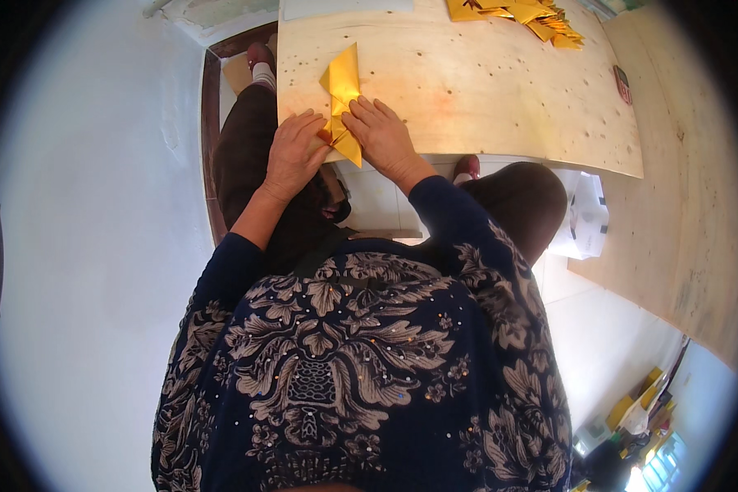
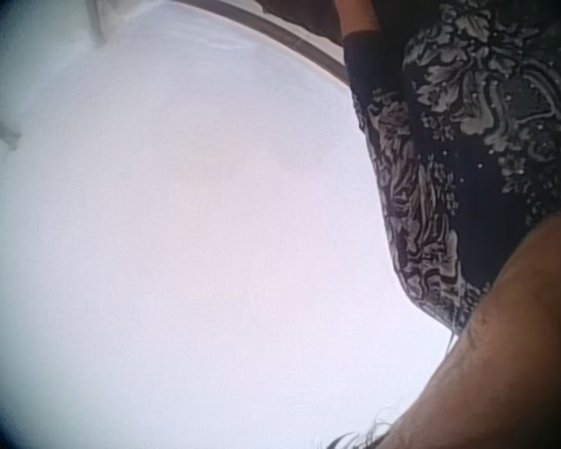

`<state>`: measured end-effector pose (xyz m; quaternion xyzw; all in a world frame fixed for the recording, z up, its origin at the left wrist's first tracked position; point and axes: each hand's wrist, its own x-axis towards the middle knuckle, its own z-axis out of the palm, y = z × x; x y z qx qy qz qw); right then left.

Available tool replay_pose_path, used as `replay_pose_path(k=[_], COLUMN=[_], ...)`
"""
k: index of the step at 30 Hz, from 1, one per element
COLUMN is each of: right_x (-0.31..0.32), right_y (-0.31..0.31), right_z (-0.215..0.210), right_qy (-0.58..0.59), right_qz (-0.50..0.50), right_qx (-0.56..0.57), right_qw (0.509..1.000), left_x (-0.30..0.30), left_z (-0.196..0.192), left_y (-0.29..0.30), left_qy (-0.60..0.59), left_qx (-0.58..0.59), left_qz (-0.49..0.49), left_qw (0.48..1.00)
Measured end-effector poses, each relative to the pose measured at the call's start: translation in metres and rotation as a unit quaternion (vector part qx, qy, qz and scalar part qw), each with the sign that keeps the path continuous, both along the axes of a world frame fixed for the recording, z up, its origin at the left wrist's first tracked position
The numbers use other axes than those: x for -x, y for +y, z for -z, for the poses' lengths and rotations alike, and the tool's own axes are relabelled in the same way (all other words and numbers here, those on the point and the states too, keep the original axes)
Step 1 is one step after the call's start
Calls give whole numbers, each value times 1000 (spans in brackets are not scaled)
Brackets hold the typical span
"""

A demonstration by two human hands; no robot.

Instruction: The person folds a sheet of gold-colored paper into a small triangular packet by hand on a wooden table. They repeatedly crease and align edges, then place the finished packet with others on the table.

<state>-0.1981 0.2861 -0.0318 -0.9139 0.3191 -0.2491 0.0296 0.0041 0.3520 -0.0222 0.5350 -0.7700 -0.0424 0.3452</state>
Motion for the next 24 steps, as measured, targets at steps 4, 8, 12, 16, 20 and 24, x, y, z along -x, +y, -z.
replay_pose_path(k=[4, 8, 12, 16, 20, 24], right_x=[-2, 0, 4, 1, -2, -6], right_y=[-1, 6, 16, 9, -2, -8], right_z=[-1, -10, -20, -21, -19, -17], right_qy=[-4, -30, -34, -45, -58, -42], right_qz=[4, 1, -32, -18, 7, 33], right_qx=[-3, 33, -28, -100, -168, -176], right_qw=[1000, 999, 999, 994, 984, 983], left_x=[4, 6, 4, 5, 6, 1], left_z=[2, 5, 5, 1, -6, -8], left_y=[-9, -10, -10, -11, -13, -9], left_qy=[4, -32, -43, -46, -8, 35], left_qx=[18, 38, 40, 16, -41, -114], left_qz=[9, 28, 25, 13, -29, -55], left_qw=[1000, 998, 998, 999, 999, 991])
